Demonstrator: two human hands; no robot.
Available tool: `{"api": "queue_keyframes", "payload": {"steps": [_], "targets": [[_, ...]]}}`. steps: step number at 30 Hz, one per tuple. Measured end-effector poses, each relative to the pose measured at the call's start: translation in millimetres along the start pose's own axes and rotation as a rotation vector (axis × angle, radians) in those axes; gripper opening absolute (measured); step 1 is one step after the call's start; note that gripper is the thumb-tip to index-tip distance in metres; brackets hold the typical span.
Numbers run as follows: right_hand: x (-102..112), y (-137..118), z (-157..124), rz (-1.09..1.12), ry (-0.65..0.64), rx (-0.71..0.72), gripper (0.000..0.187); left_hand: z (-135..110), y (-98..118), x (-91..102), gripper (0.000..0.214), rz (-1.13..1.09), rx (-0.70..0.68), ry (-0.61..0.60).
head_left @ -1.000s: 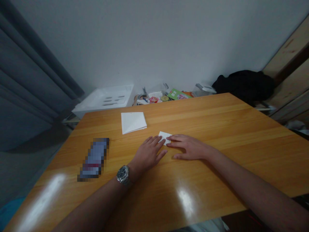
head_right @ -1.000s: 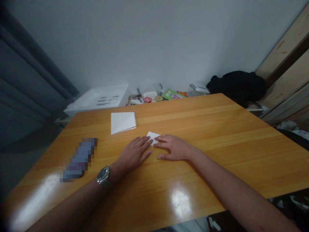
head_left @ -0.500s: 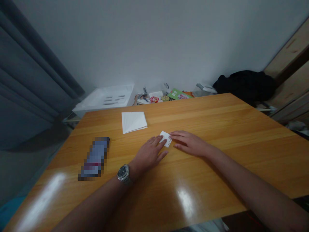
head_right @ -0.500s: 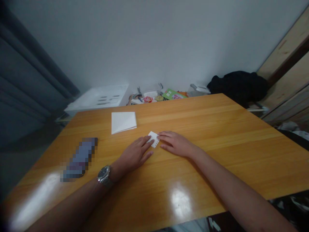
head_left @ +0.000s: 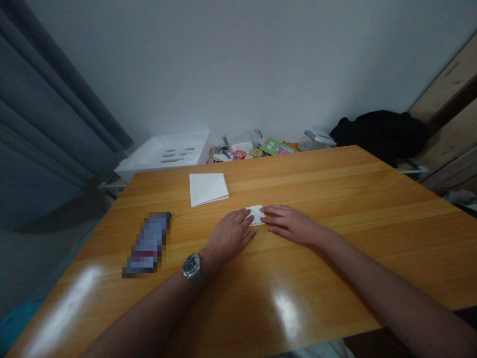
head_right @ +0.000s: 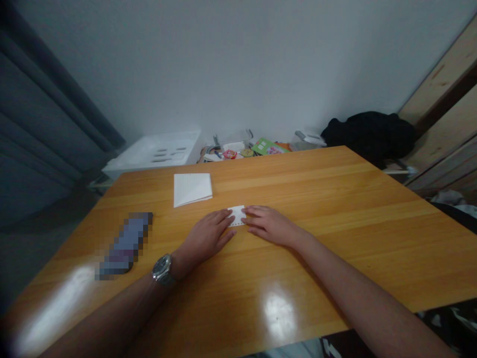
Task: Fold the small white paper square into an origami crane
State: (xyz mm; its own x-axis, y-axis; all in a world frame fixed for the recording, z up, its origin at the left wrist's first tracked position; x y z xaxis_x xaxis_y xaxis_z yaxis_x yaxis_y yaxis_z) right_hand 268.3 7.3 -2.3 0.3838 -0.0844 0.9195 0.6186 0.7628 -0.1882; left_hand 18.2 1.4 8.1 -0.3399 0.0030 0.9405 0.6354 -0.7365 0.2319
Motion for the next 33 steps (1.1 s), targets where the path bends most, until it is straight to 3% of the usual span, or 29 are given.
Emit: {"api": "queue_keyframes", "payload": {"steps": [12,23,33], "targets": [[-1.2,-4.1,4.8,-0.025,0.041,-0.016,0.022,3.3,-1.6,-1.5,0.032,-0.039,-0.020,-0.016],[-1.5,-10.6,7.6,-0.158,0.108,0.073,0.020,3.6,-0.2,0.4,0.032,-0.057,-0.005,-0.012],[0.4,-10.1,6.1,-0.101,0.045,0.074,0.016,5.1,0.8,1.8,0.030,-0.099,0.006,0.002]]}}
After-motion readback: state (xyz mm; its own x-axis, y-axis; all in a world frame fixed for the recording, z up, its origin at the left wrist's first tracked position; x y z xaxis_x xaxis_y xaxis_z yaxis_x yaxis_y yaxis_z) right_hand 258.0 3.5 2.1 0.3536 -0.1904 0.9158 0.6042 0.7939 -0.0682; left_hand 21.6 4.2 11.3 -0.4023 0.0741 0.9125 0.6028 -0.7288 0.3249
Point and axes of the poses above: each hand's wrist, its own z-axis towards the middle knuckle, its own x-axis out of the back of the hand, y = z × x, the point moved 1 cm from there along z, towards the middle knuckle, and after that the axes turned 8 degrees about -z, right-handed, at the moved point
